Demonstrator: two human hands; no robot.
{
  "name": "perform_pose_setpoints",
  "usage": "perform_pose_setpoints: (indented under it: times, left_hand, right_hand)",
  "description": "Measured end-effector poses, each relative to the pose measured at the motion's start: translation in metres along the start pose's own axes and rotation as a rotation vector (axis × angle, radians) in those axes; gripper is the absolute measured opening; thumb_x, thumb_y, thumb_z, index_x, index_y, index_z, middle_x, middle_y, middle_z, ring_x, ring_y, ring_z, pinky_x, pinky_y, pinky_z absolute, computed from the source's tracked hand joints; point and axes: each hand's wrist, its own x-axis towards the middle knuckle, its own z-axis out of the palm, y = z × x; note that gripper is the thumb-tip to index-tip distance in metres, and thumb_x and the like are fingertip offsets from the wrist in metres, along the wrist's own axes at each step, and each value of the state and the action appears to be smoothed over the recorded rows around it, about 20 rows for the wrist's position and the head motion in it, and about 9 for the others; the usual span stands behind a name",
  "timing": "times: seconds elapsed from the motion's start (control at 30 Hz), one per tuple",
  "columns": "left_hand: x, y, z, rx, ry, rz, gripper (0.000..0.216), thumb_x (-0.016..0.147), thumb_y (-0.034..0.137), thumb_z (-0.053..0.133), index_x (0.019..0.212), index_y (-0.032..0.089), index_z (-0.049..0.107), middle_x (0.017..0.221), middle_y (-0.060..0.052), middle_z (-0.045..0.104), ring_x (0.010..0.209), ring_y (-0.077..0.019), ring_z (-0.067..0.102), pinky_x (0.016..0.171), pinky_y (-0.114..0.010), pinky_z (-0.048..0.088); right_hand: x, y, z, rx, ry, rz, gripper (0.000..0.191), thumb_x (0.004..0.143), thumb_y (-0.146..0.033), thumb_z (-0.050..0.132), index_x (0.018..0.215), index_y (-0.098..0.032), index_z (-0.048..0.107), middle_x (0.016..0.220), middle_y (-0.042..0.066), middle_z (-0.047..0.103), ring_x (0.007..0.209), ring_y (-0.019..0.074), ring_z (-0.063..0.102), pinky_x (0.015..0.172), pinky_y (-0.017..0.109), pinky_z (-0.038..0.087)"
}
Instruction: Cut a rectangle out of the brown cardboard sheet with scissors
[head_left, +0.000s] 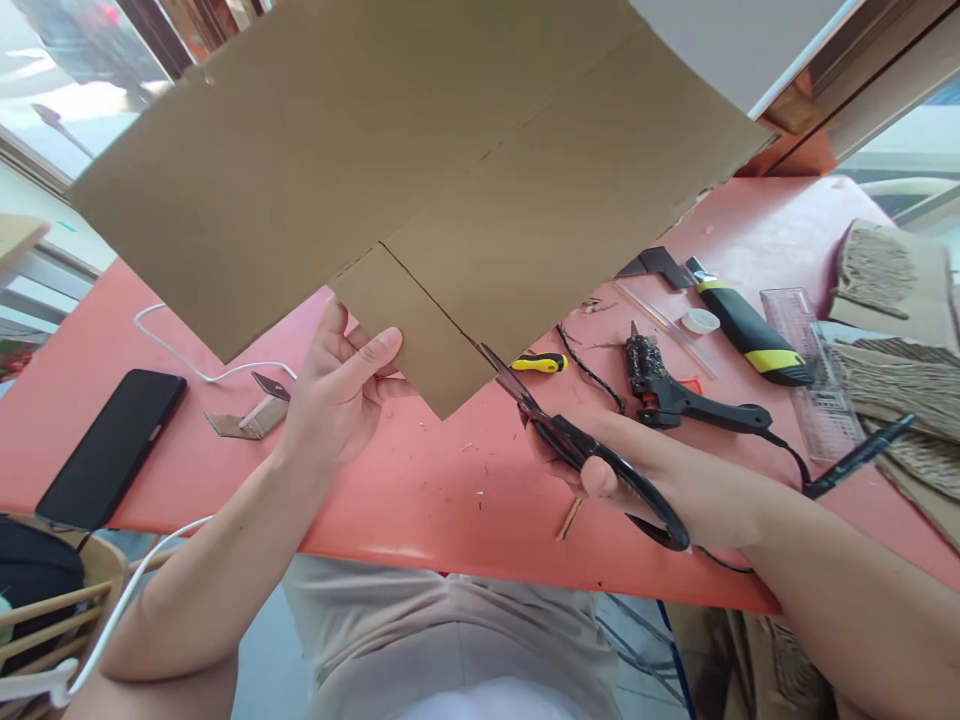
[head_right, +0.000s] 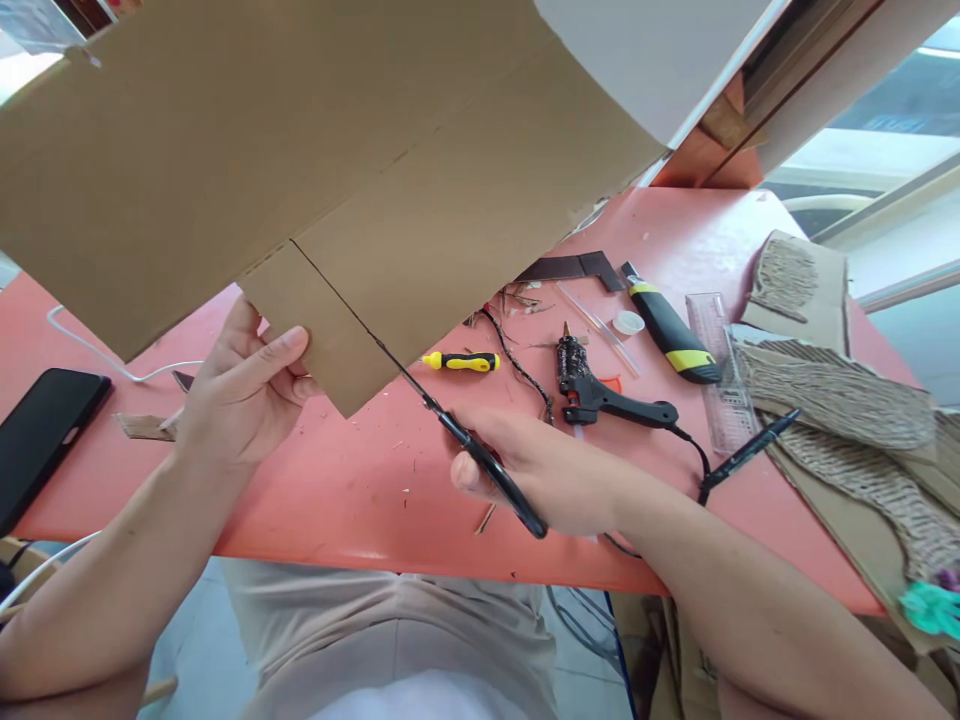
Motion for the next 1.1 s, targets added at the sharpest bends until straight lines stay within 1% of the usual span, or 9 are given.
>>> perform_pose_setpoints:
  times: [0.07,0.17,0.27,0.37,0.57,0.77,0.87,1.0,1.1]
  left_hand:
    - [0.0,0.0,0.001,-0.011,-0.011,-0.011,0.088,0.078,0.026,0.097,0.154,0.039,0.054,0.08,0.011,0.074,0.057,-0.0085,0.068,0.046,-0.012,0.057]
    - [0.0,0.001,0.003,-0.023,-0.019,-0.017,0.09,0.078,0.024,0.097,0.155,0.039,0.053,0.078,0.012,0.073,0.056,-0.0081,0.067,0.047,-0.012,0.057]
    - [0.0,0.001,0.005,-0.039,-0.022,-0.017,0.092,0.077,0.022,0.097,0.155,0.04,0.053,0.074,0.013,0.07,0.053,-0.007,0.064,0.046,-0.011,0.056]
    - [0.0,0.001,0.006,-0.047,-0.023,-0.012,0.093,0.075,0.02,0.097,0.155,0.041,0.053,0.07,0.014,0.067,0.05,-0.0066,0.062,0.046,-0.011,0.057]
    - [0.0,0.002,0.008,-0.018,-0.013,-0.012,0.091,0.076,0.022,0.096,0.154,0.04,0.054,0.08,0.011,0.075,0.055,-0.0084,0.067,0.044,-0.013,0.055]
    - [-0.002,0.002,0.008,0.022,0.025,-0.005,0.088,0.078,0.022,0.093,0.155,0.044,0.054,0.09,0.009,0.079,0.058,-0.011,0.071,0.047,-0.019,0.061]
    - [-0.003,0.003,0.009,0.027,0.023,0.0,0.089,0.078,0.023,0.093,0.155,0.043,0.053,0.087,0.009,0.078,0.057,-0.011,0.07,0.047,-0.019,0.061]
    - [-0.004,0.004,0.011,0.041,0.031,-0.002,0.089,0.077,0.023,0.094,0.154,0.044,0.054,0.083,0.01,0.077,0.05,-0.0094,0.063,0.041,-0.018,0.055]
    - [-0.005,0.004,0.011,0.053,0.033,0.006,0.092,0.077,0.025,0.094,0.157,0.044,0.052,0.084,0.009,0.079,0.055,-0.0118,0.068,0.043,-0.02,0.056]
  right_hand:
    - [-0.001,-0.006,0.0,0.018,0.027,0.014,0.084,0.081,-0.11,0.037,0.079,-0.025,0.043,0.072,-0.002,0.043,0.067,0.0152,0.039,0.059,0.031,0.036]
    - [-0.003,-0.01,0.001,0.028,0.046,-0.007,0.081,0.084,-0.107,0.04,0.08,-0.026,0.042,0.072,-0.004,0.04,0.067,0.015,0.035,0.059,0.03,0.032]
    - [-0.003,-0.009,0.002,0.032,0.022,-0.031,0.081,0.085,-0.106,0.039,0.08,-0.026,0.042,0.073,-0.004,0.039,0.066,0.0146,0.033,0.06,0.031,0.031]
    - [-0.002,-0.007,0.002,0.03,0.037,-0.018,0.081,0.085,-0.107,0.037,0.08,-0.026,0.043,0.072,-0.004,0.039,0.066,0.0148,0.034,0.061,0.031,0.033]
    - [-0.003,-0.006,0.002,0.025,0.063,-0.033,0.082,0.084,-0.107,0.039,0.083,-0.025,0.047,0.074,-0.003,0.044,0.067,0.0156,0.039,0.062,0.032,0.036]
    - [-0.005,-0.007,0.001,0.027,0.065,0.006,0.083,0.08,-0.109,0.043,0.083,-0.026,0.048,0.075,-0.001,0.044,0.069,0.0167,0.04,0.063,0.032,0.04]
    - [-0.005,-0.007,0.0,0.027,0.061,0.015,0.083,0.08,-0.108,0.045,0.083,-0.025,0.048,0.077,-0.001,0.045,0.071,0.0163,0.041,0.064,0.032,0.041]
    - [-0.004,-0.006,0.0,0.023,0.034,0.002,0.084,0.081,-0.109,0.042,0.083,-0.025,0.047,0.075,-0.002,0.043,0.068,0.0151,0.038,0.061,0.031,0.039]
    - [-0.004,-0.007,0.002,0.015,0.052,0.009,0.083,0.083,-0.108,0.04,0.083,-0.025,0.046,0.075,-0.003,0.043,0.067,0.0146,0.038,0.06,0.03,0.038]
